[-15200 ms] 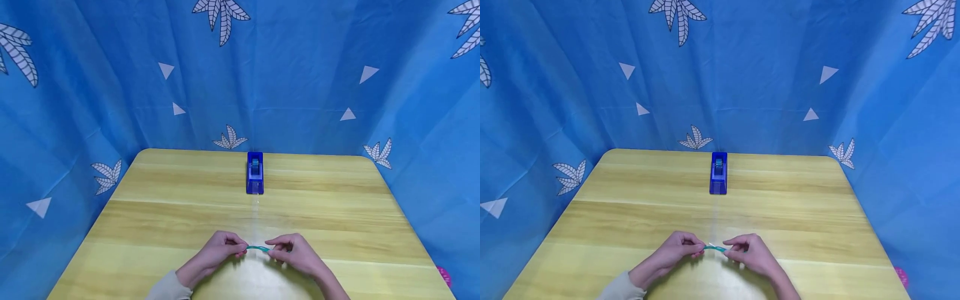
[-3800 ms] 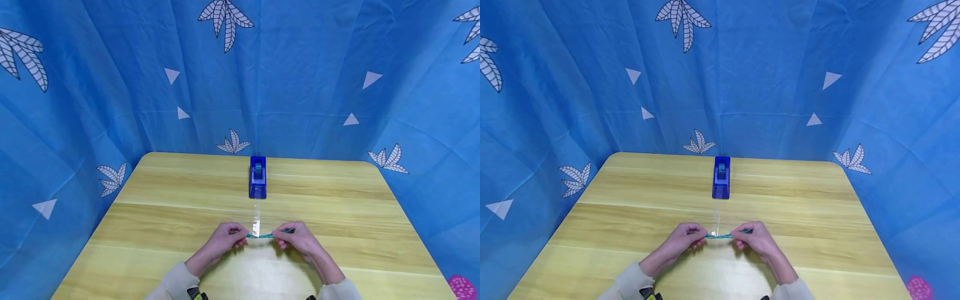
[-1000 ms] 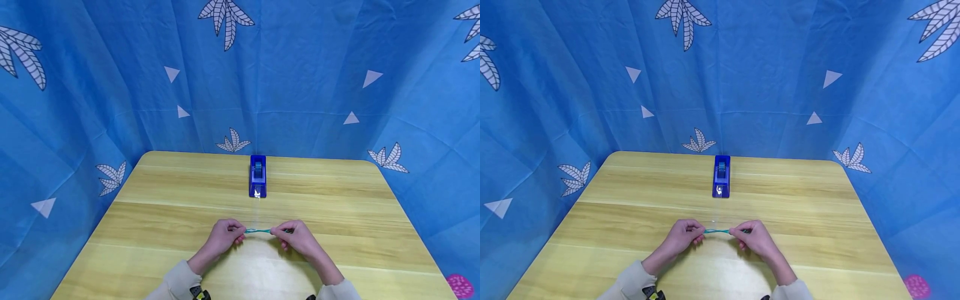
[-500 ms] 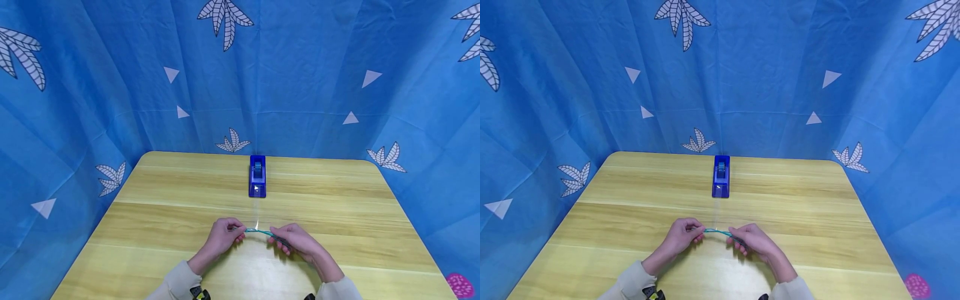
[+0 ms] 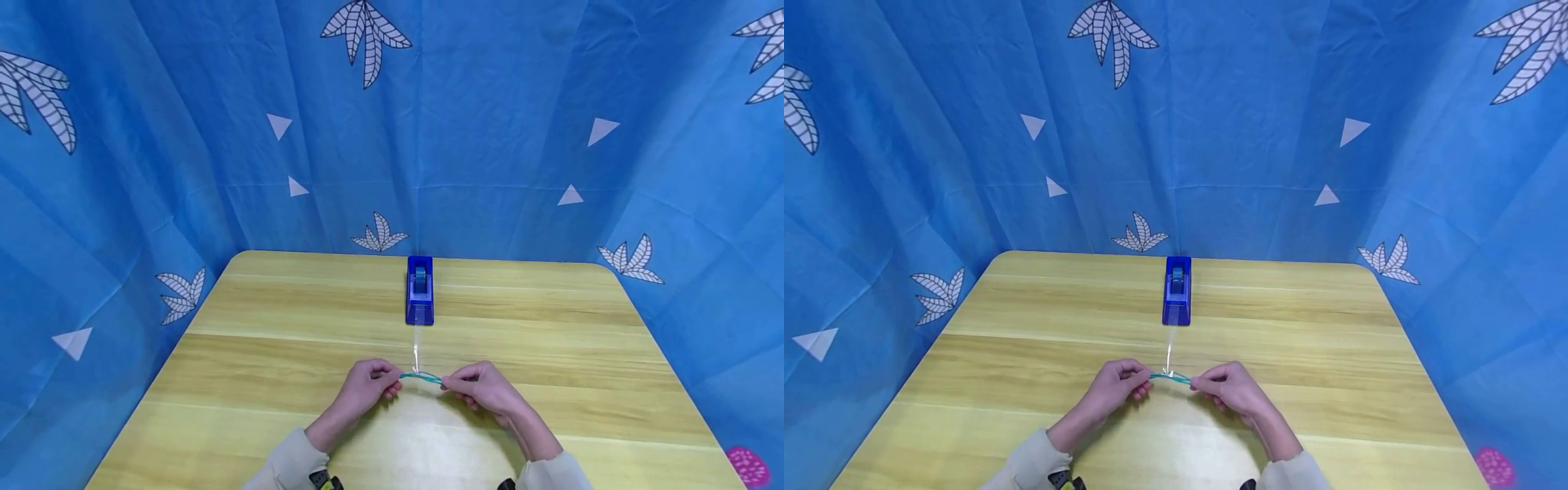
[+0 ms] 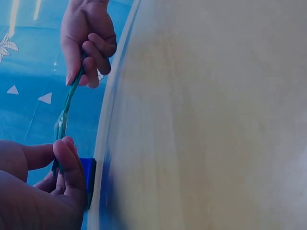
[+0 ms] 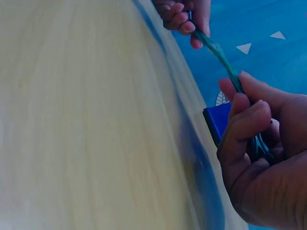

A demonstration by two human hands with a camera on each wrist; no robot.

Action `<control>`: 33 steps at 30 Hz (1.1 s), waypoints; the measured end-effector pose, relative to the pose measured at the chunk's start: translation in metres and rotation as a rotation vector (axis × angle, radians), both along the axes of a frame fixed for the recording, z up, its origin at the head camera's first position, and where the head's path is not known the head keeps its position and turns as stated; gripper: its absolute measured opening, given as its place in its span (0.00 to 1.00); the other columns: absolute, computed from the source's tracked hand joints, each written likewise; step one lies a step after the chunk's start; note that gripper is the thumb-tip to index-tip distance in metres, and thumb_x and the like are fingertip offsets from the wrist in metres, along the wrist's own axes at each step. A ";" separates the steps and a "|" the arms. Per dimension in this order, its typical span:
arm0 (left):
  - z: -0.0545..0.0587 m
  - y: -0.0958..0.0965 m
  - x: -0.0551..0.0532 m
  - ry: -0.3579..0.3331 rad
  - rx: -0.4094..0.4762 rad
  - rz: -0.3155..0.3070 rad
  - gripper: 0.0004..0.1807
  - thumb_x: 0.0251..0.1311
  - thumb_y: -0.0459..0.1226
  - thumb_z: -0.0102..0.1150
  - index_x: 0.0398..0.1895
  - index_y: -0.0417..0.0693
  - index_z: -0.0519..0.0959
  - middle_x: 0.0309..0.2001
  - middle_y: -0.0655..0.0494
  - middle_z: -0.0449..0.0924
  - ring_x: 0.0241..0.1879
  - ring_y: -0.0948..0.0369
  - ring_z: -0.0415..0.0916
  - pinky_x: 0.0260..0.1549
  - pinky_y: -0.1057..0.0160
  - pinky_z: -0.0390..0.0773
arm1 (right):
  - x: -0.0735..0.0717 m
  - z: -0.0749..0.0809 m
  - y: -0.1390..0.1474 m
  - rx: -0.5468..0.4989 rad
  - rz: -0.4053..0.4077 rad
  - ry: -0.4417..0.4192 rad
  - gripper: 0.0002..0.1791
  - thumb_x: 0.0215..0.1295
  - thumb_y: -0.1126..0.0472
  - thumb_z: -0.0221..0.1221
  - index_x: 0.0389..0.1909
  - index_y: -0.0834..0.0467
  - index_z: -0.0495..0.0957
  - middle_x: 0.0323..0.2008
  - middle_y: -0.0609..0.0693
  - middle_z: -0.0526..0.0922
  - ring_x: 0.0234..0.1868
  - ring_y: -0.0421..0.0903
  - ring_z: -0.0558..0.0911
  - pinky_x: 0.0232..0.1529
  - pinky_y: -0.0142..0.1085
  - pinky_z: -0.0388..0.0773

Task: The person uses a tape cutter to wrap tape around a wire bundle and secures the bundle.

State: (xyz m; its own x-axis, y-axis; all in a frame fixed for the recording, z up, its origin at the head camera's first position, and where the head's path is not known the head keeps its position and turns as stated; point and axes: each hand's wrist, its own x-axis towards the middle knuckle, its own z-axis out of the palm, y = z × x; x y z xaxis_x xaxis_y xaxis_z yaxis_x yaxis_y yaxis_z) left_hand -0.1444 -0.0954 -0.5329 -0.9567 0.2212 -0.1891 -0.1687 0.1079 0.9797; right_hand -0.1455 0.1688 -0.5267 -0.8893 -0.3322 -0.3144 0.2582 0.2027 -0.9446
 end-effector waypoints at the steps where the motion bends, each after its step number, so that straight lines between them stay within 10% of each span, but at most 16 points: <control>1: 0.000 0.000 -0.001 -0.009 0.006 0.000 0.10 0.70 0.32 0.62 0.44 0.30 0.83 0.33 0.44 0.87 0.27 0.64 0.79 0.29 0.70 0.83 | -0.001 0.000 0.000 0.007 -0.001 0.009 0.16 0.66 0.58 0.70 0.43 0.68 0.87 0.23 0.44 0.78 0.20 0.37 0.69 0.21 0.25 0.69; 15: -0.005 -0.001 -0.010 -0.025 0.049 -0.040 0.10 0.69 0.32 0.63 0.45 0.30 0.83 0.33 0.47 0.86 0.30 0.64 0.78 0.30 0.71 0.80 | -0.002 0.001 -0.002 0.104 -0.064 0.110 0.11 0.62 0.60 0.72 0.40 0.64 0.89 0.31 0.49 0.83 0.21 0.39 0.74 0.21 0.26 0.73; 33: -0.005 0.000 -0.010 -0.009 0.030 0.005 0.07 0.66 0.30 0.65 0.43 0.33 0.85 0.34 0.45 0.87 0.31 0.62 0.81 0.33 0.69 0.84 | -0.002 -0.004 -0.001 -0.026 -0.047 -0.069 0.19 0.72 0.52 0.64 0.40 0.68 0.82 0.22 0.46 0.76 0.18 0.36 0.71 0.19 0.26 0.74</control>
